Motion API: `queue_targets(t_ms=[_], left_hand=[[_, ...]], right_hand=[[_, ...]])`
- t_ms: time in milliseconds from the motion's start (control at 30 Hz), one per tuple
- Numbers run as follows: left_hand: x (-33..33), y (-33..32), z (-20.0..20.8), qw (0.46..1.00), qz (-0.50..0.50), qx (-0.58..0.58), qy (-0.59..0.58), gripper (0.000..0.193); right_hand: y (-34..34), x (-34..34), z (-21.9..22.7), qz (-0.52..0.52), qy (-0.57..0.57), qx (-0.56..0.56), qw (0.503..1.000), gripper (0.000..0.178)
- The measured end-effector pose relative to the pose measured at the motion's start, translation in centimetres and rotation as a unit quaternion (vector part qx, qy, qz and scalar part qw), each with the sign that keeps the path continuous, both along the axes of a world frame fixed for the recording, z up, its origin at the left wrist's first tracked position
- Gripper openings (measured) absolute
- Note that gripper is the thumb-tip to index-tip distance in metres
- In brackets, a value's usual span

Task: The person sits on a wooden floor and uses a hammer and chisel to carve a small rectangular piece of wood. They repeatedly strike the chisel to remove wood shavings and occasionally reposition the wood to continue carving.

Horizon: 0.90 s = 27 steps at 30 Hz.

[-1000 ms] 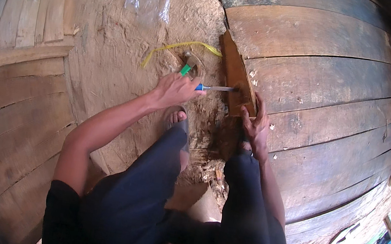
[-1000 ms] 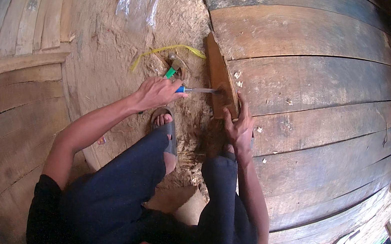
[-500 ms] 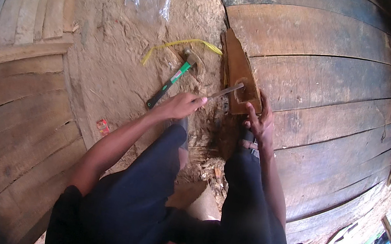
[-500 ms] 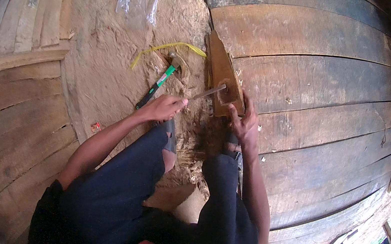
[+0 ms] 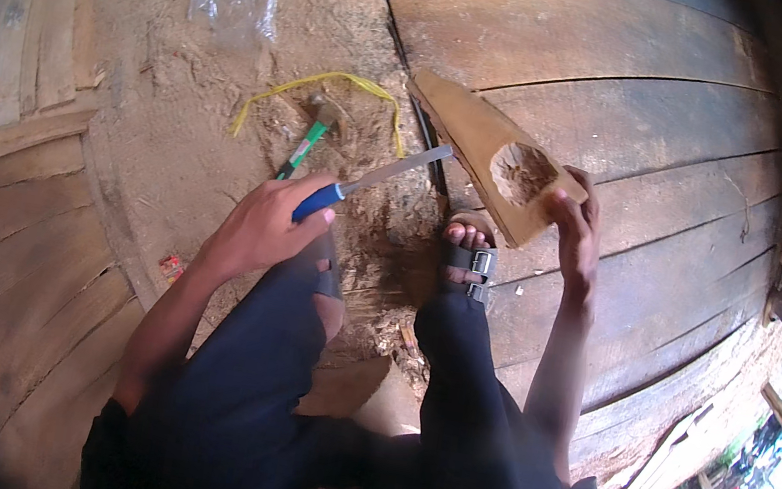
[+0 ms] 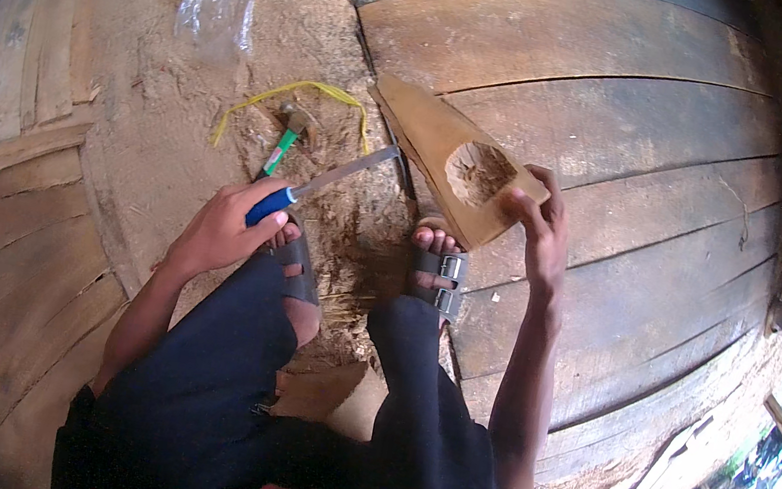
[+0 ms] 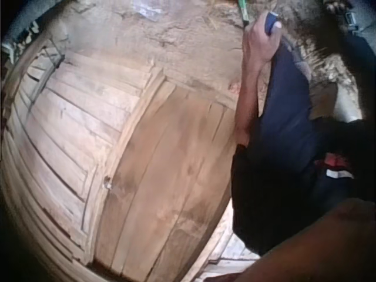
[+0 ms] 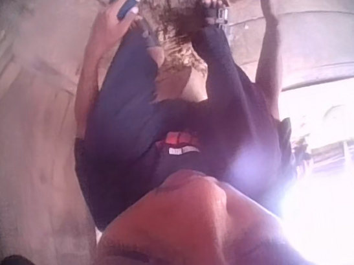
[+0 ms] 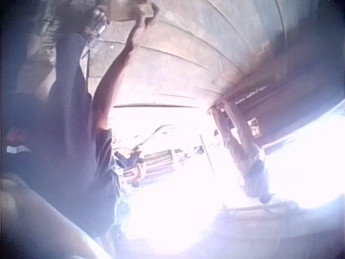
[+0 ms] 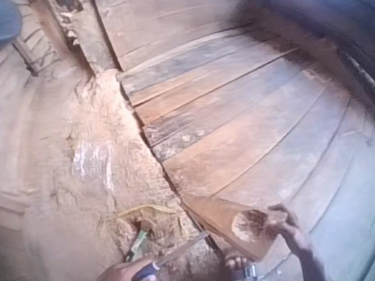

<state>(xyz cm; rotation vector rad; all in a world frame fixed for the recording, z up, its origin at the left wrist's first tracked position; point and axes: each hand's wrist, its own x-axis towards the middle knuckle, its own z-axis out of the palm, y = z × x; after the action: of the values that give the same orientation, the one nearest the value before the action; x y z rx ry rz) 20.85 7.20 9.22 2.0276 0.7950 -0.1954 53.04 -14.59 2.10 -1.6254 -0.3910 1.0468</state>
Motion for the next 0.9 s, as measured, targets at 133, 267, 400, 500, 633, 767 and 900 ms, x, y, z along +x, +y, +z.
queue_targets(t_ms=[133,267,400,500,633,767,900], left_hand=[[0.1,-0.5,1.8,0.999,-0.003,-0.015,-0.029,0.036],[1.1,-0.6,4.4,0.998,0.01,-0.057,-0.014,0.03],[0.9,-0.6,4.1,0.999,-0.015,-0.052,0.003,0.032],[0.6,-1.6,2.3,0.999,-0.032,-0.016,-0.005,0.039],[1.8,-2.7,0.6,0.998,-0.063,0.007,0.008,0.044],[1.1,-4.1,-1.1,0.996,-0.086,0.032,0.015,0.044],[2.2,-4.9,-1.2,0.988,-0.12,0.079,0.052,0.046]], right_hand=[[-2.3,2.4,3.3,-0.025,0.075,0.052,0.996,0.048],[-1.0,5.2,2.8,0.052,0.065,-0.002,0.997,0.046],[3.9,5.4,-0.6,0.141,0.141,-0.072,0.977,0.042],[7.1,5.9,-4.9,0.32,0.098,-0.099,0.937,0.035],[7.7,3.8,-8.2,0.354,-0.143,-0.085,0.921,0.032],[5.9,1.4,-7.2,0.196,-0.365,-0.086,0.906,0.047],[3.7,0.6,-7.7,0.176,-0.249,-0.088,0.948,0.048]])
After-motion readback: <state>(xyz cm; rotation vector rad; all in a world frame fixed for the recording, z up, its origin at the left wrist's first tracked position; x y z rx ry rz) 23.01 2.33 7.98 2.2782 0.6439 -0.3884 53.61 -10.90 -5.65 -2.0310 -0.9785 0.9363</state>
